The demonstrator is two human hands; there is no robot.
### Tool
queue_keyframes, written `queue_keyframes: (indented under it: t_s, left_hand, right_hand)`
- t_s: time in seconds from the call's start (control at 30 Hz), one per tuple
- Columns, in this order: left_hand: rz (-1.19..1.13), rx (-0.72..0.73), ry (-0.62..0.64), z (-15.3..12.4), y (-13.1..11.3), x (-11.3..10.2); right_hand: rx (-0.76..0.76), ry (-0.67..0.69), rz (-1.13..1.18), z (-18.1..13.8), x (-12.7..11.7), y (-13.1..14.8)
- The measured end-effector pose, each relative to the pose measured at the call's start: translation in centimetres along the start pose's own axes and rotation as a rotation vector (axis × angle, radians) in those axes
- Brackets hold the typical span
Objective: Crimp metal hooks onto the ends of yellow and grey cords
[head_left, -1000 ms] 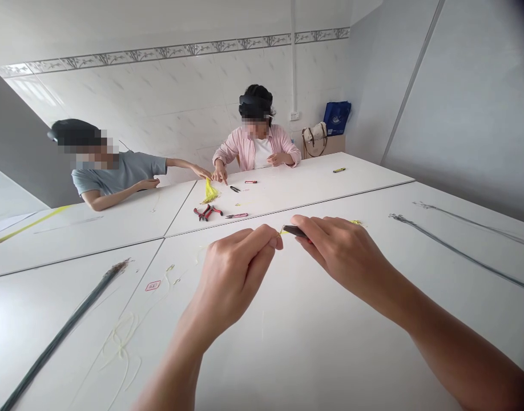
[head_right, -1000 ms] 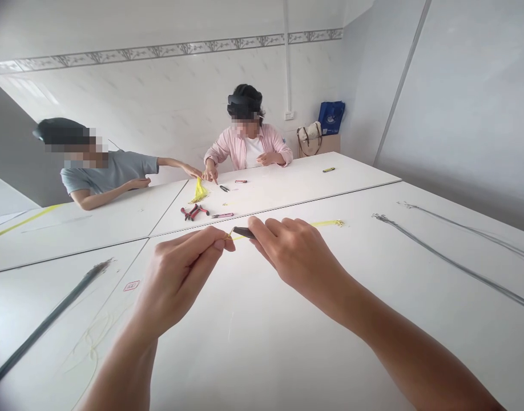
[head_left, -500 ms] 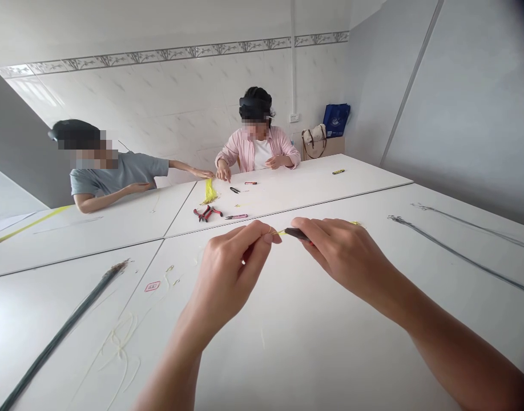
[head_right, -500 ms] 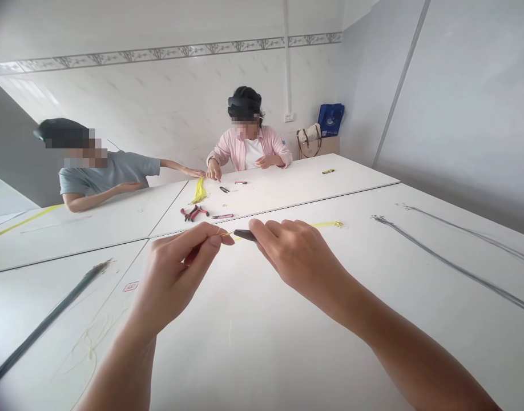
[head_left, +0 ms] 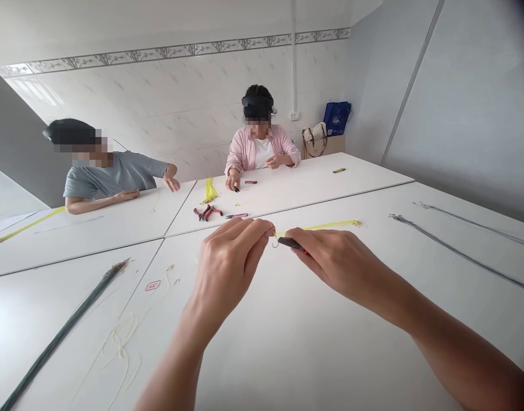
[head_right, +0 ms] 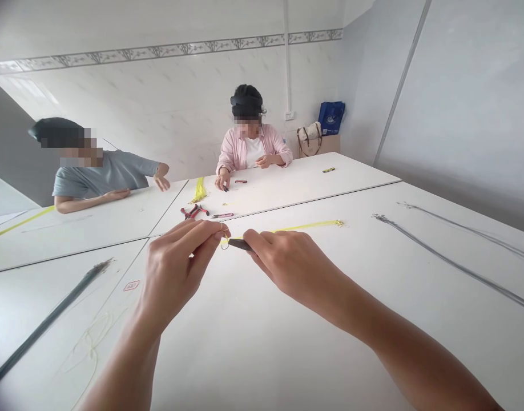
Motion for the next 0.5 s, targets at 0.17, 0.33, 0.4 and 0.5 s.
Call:
queue_keyframes:
  t_s: [0.17, 0.33, 0.4, 0.5]
  left_hand:
    - [0.012, 0.008, -0.008, 0.0, 0.0, -0.1]
    - [-0.037, -0.048, -0.006, -0.2, 0.4, 0.0]
    - [-0.099, -0.113, 0.015, -0.3, 0.9, 0.2]
    - [-0.186, -0.18, 0.024, -0.4, 1.2, 0.3]
  right_hand:
    - [-0.021, -0.027, 0.019, -0.1, 0.2, 0.2]
    - [-0.008, -0.025, 0.02, -0.1, 0.3, 0.0]
    - [0.008, -0.008, 0.038, 0.0, 0.2, -0.2]
    - [0.046, 0.028, 0.081, 0.1, 0.1, -0.6]
Point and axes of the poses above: each hand's wrist, its own z-axis towards the middle knuckle, its own x-axis out of the palm, y = z × x, the point moved 7 cm from there along z, towards the middle knuckle, and after that the axes turned 12 degrees about x, right-handed, at the moved point
